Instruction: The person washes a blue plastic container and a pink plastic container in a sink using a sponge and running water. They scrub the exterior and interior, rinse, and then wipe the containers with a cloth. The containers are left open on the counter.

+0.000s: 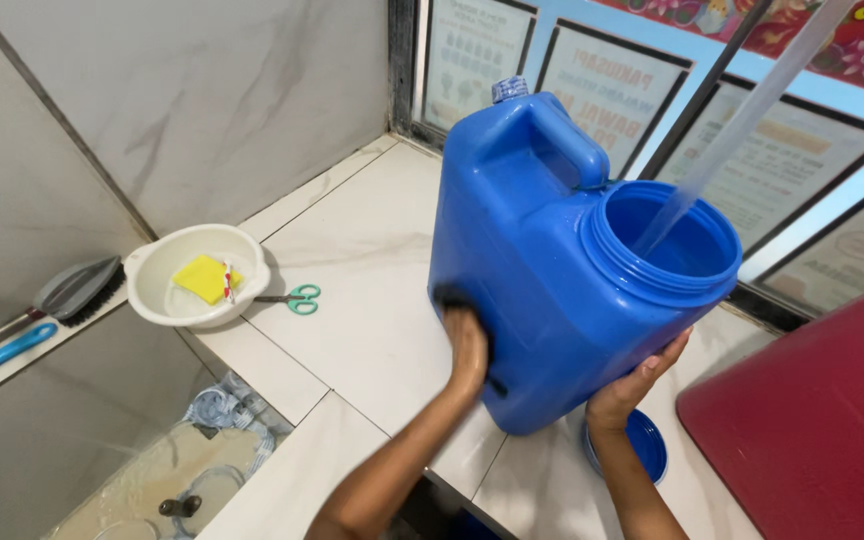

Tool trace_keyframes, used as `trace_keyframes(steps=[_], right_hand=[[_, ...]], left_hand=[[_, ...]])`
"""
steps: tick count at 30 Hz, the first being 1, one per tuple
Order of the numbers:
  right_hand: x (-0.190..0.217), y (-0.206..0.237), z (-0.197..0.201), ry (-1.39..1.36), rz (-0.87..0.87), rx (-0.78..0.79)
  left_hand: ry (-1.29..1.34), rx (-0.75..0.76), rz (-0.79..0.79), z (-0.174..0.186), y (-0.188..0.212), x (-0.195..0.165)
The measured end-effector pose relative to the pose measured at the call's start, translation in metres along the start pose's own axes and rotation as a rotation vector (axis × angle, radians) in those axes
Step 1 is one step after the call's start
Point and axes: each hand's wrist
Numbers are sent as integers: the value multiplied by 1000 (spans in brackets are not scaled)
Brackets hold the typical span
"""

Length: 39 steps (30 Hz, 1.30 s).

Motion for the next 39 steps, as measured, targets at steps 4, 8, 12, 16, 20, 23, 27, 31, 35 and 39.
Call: trace_keyframes(steps=[4,8,12,16,20,23,27,31,35,39], right_hand=[[4,0,-1,-26,9,19],[6,-3,-2,37,-8,4],[1,-4,-4,51,-40,-30],[-7,-2,-5,53,-82,-42],[-15,3,-4,57,-25,-52],[-21,5,-2,20,-13,-61],[-25,10,4,59,-36,-33],[-9,37,41,251,-39,264],[24,94,126,45,88,610],[50,125,232,-43,-298,333]], left_hand=[[-245,-181,-310,-24,-122,-96],[-513,-43,-236,-31,-278,-155],[-329,451,96,-11,-337,-116],[254,463,436,17,-290,-16],[311,266,494,37,-201,57],[242,182,264,44,-128,75],[218,120,-58,40,-21,40],[432,176,306,17,106,-19],[298,519,232,-31,231,-74],[157,831,154,-104,295,-138]])
Point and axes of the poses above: each hand's wrist, its own y-axis away from the middle knuckle, its own z-axis out of the back of the hand, x = y × z, and after that the axes turned 6 degrees about y, right-handed
